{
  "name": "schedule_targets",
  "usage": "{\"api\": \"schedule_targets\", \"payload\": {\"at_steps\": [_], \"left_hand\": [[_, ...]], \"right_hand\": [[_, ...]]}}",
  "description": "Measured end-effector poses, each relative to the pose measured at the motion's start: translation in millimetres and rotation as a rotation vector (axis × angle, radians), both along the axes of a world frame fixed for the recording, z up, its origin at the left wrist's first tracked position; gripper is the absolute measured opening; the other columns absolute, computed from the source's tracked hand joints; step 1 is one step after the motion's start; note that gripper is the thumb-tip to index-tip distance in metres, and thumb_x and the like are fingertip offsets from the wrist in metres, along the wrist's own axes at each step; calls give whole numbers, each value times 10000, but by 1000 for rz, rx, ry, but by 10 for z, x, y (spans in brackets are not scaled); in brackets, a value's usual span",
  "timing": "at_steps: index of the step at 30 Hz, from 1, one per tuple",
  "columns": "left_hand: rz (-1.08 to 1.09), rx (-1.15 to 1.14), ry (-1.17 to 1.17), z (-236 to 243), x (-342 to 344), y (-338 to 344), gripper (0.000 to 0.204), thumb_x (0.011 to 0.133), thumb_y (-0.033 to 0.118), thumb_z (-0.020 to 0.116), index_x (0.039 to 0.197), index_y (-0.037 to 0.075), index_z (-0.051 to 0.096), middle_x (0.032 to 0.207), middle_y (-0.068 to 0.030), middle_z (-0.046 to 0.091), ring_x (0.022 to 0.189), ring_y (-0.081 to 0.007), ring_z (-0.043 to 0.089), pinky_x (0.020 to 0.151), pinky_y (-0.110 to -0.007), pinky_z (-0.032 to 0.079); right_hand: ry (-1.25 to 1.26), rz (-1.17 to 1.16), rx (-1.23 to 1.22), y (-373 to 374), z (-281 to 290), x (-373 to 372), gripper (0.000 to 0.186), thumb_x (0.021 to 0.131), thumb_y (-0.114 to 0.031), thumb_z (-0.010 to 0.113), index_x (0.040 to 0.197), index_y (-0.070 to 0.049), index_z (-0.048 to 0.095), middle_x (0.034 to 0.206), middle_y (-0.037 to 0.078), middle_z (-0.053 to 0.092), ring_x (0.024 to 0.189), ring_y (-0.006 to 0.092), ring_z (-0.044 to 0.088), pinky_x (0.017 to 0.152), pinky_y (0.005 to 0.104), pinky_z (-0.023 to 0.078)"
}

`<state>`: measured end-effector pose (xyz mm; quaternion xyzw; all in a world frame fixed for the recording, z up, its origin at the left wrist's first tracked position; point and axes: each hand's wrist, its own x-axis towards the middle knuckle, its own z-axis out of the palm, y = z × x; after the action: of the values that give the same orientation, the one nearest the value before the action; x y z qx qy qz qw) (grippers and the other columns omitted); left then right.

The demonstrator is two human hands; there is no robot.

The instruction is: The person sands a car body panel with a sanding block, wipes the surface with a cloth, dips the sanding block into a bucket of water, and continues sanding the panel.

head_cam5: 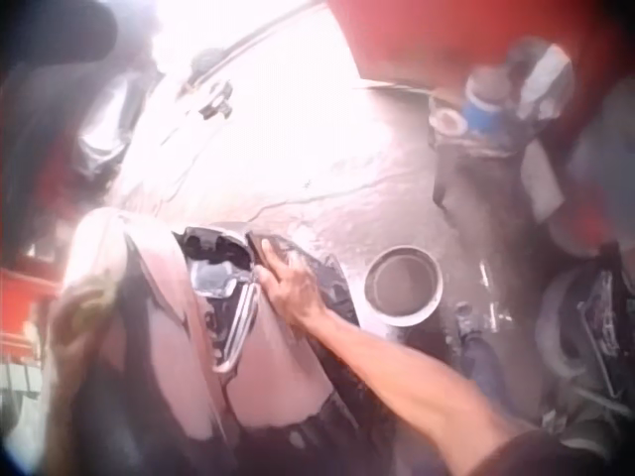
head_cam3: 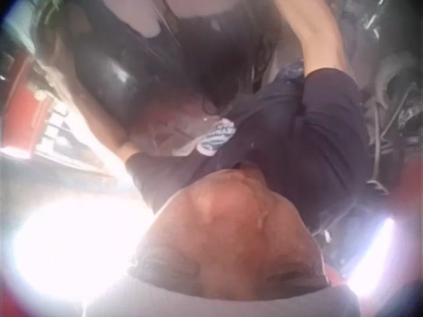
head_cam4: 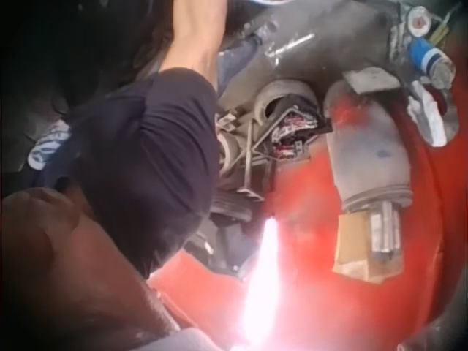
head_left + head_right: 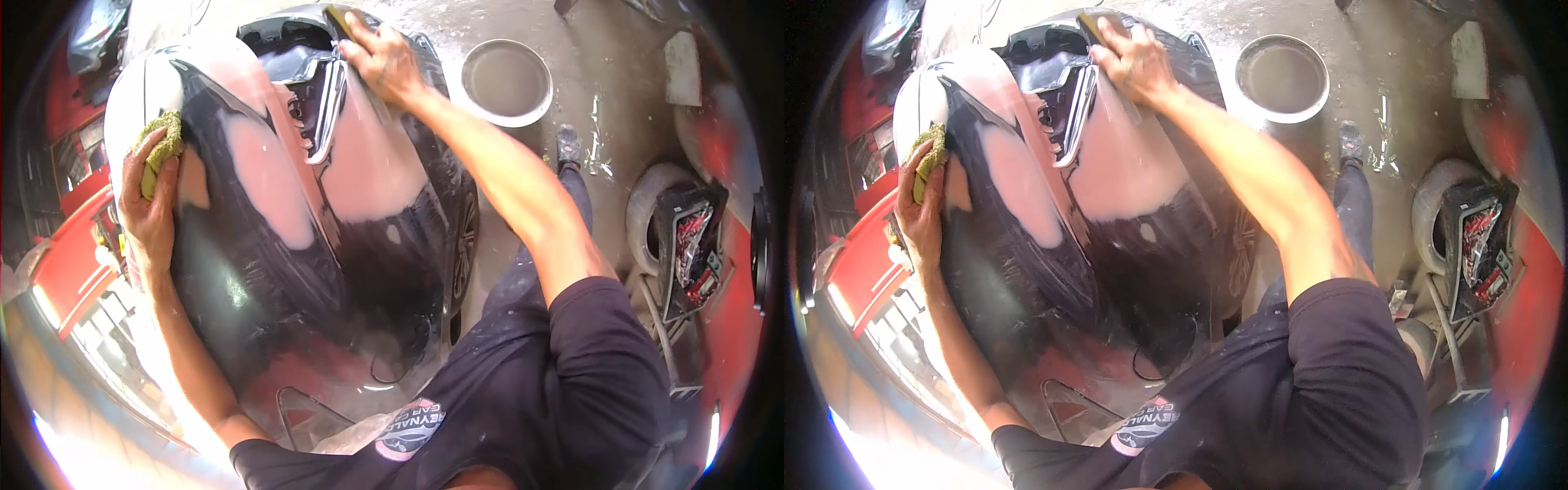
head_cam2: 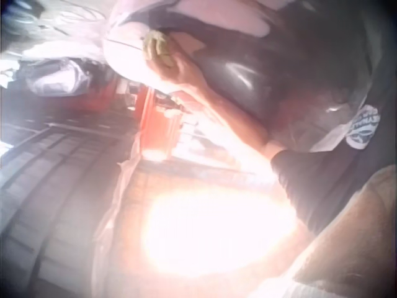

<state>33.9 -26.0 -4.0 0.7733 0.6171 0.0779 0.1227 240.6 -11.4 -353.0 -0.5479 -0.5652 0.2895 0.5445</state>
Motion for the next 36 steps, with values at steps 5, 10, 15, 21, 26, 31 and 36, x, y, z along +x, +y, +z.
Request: {"api": "schedule_targets", "payload": {"at_steps": [5,10,15,21,26,31,36], "left_hand": [[-25,12,-3,55,-7,-34,339,1011,68,706,1349,53,697,1286,-105,692,1226,-211,633,1091,-335,458],[-32,1,8,0,41,26,337,1013,71,703,1350,53,698,1280,-98,691,1228,-202,628,1091,-332,455],[-40,12,29,78,-68,-30,335,1021,71,699,1355,56,695,1274,-91,691,1224,-196,628,1088,-329,455],[-7,-3,-47,-42,-2,14,343,1019,68,704,1361,53,694,1287,-100,691,1223,-212,633,1092,-334,458],[-41,8,-5,94,-79,-30,325,1036,81,687,1359,51,693,1296,-102,689,1224,-195,629,1082,-320,461],[12,-23,-64,-55,41,57,316,1036,82,687,1351,55,694,1292,-97,692,1229,-185,623,1096,-325,448],[-43,17,19,67,-85,-29,328,1036,86,689,1364,65,692,1290,-99,691,1225,-196,629,1098,-331,450]], "right_hand": [[212,39,25,-824,227,-81,612,981,-482,646,1476,-122,637,1066,315,600,1005,482,612,935,558,513],[83,-2,-88,139,-153,48,606,1001,-478,625,1499,-134,617,1099,324,612,1036,457,627,932,524,526],[182,82,-18,-984,271,-91,643,980,-458,641,1546,-157,582,1084,290,575,1017,440,601,918,529,508],[63,-45,-85,116,18,61,624,1000,-492,617,1522,-151,594,1080,313,616,1006,471,635,888,556,539],[97,19,42,-720,318,-92,620,991,-414,659,1515,-88,606,993,228,552,964,390,586,902,487,506],[103,-40,-93,209,-77,92,582,1013,-498,613,1472,-141,642,1074,308,621,1035,470,629,929,536,522],[102,28,29,-992,218,-132,626,1009,-468,598,1534,-128,577,1083,336,589,1001,470,610,909,558,510]]}}
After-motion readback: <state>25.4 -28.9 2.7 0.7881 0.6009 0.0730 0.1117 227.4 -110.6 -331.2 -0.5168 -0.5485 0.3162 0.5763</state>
